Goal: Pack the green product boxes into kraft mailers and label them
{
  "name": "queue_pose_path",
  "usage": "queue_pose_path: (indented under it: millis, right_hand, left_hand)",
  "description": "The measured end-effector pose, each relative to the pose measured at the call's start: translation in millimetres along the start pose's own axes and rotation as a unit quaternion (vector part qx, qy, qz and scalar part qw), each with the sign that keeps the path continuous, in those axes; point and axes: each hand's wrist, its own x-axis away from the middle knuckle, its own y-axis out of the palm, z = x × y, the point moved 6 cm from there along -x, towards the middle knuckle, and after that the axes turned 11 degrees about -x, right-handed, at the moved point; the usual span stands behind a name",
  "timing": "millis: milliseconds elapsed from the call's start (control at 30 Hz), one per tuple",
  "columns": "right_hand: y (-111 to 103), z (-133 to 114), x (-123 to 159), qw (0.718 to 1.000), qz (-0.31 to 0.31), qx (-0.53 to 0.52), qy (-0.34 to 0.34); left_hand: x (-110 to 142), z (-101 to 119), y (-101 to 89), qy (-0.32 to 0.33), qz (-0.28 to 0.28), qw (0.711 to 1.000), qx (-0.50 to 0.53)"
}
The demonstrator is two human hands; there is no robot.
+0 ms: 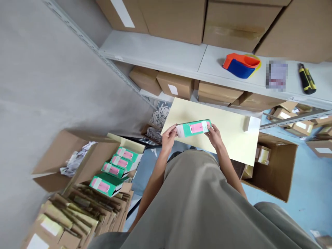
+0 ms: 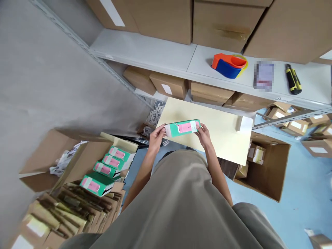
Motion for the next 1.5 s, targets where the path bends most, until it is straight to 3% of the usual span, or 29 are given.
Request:
queue_pose_path:
  millis: [233,333,433,667,867,967,1200,1333,1400,1500]
  right_hand:
    - [-18.1,-7.1,-13.7,0.999,0.01,-0.02,0.024]
    - [-20.0,-4.6,-15.0,0.999,0.009,0.007,0.048]
    - [-18.6,-1.2,-14.3,0.996,-0.002,0.044,0.074]
    - [1.7,10.6,-12.0,0.987,-0.054,0.129,0.077]
    - [14.6,20.8,-8.7,0.981,-0.113,0.099,0.119]
    - [16.3,16.5,-2.3,0.978,-0.131,0.086,0.137]
    - [13.0,5.6,9.3,0.973,-0.145,0.062,0.17]
    - [9.6,-3.1,10.7,0.97,-0.148,0.159,0.108]
    - [7.2,-14.6,12.6,0.959,-0.11,0.261,0.023]
    - [11.0,-34.3,24.2,0.918,-0.051,0.38,-0.104]
  left_hand:
    - [-27.8,8.0,30.1,-0.015,-0.065,0.998,0.0]
    - [-43.8,7.7,37.1,-0.032,-0.11,0.993,0.018]
    - [-60.4,9.8,40.0,-0.021,-0.115,0.993,0.013]
    - [-86.3,32.5,47.1,0.062,-0.091,0.99,-0.083]
    - [-96.5,69.1,52.0,0.189,-0.111,0.952,-0.215]
    - [-100.1,76.5,55.7,0.213,-0.116,0.941,-0.237]
    - [-94.6,63.3,72.5,0.101,-0.185,0.965,-0.156]
    - [-93.7,59.5,75.4,0.082,-0.17,0.968,-0.163]
    - [-96.2,56.8,76.5,0.092,-0.145,0.967,-0.186]
    - [-98.9,51.8,81.1,0.116,-0.104,0.966,-0.208]
